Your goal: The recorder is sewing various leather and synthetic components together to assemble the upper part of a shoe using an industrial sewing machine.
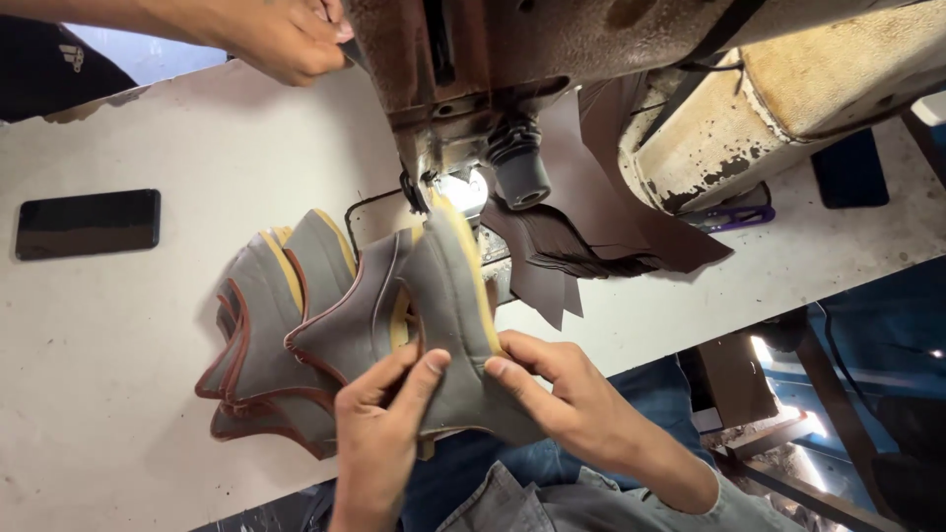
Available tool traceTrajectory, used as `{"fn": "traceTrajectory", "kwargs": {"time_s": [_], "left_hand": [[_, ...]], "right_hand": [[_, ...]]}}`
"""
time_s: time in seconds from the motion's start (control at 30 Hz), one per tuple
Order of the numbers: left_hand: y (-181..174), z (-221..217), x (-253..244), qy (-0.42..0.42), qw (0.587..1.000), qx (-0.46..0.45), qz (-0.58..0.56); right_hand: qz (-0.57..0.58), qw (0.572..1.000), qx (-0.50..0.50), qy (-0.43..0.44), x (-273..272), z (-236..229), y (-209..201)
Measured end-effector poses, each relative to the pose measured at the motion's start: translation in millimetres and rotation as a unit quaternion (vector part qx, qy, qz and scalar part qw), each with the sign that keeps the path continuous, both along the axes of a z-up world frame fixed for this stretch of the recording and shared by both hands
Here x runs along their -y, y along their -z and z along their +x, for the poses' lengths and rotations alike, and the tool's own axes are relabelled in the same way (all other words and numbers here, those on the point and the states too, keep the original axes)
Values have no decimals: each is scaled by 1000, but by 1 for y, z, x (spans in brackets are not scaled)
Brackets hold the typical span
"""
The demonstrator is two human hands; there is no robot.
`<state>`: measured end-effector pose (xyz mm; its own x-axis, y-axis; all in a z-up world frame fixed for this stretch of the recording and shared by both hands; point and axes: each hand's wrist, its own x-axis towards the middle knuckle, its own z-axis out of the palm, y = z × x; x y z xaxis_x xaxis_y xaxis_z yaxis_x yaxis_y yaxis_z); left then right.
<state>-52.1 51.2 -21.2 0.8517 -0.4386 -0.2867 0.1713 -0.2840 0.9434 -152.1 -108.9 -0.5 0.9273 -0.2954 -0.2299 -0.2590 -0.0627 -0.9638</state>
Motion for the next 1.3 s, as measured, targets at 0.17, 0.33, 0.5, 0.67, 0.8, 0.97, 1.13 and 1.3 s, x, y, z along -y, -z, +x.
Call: {"fn": "traceTrajectory", "kwargs": {"time_s": [0.17, 0.33, 0.5, 0.67, 0.8, 0.97, 1.13, 1.3], "left_hand": [[-7, 3, 3, 46, 992, -77, -86], [-37, 21, 24, 124, 975, -38, -180], [-33, 32, 36, 130, 974, 74, -170], [-24, 47, 44, 102, 962, 214, -134], [-16, 57, 45, 104, 963, 198, -153], [-14, 64, 47, 87, 976, 160, -116], [-14, 70, 55, 60, 981, 122, -136], [-15, 77, 56, 66, 975, 170, -124]], "right_hand": [[-56, 996, -38, -60, 14, -8, -2], [-28, 993, -50, -102, 22, -16, 7], [-13, 994, -95, -52, -1, -10, 15], [56, 994, -93, 6, -22, -2, 32], [96, 989, -79, 77, -29, 0, 46], [103, 987, -55, 106, -32, 4, 46], [55, 992, -32, 113, -29, 10, 37], [46, 991, -23, 123, -15, 20, 28]]}}
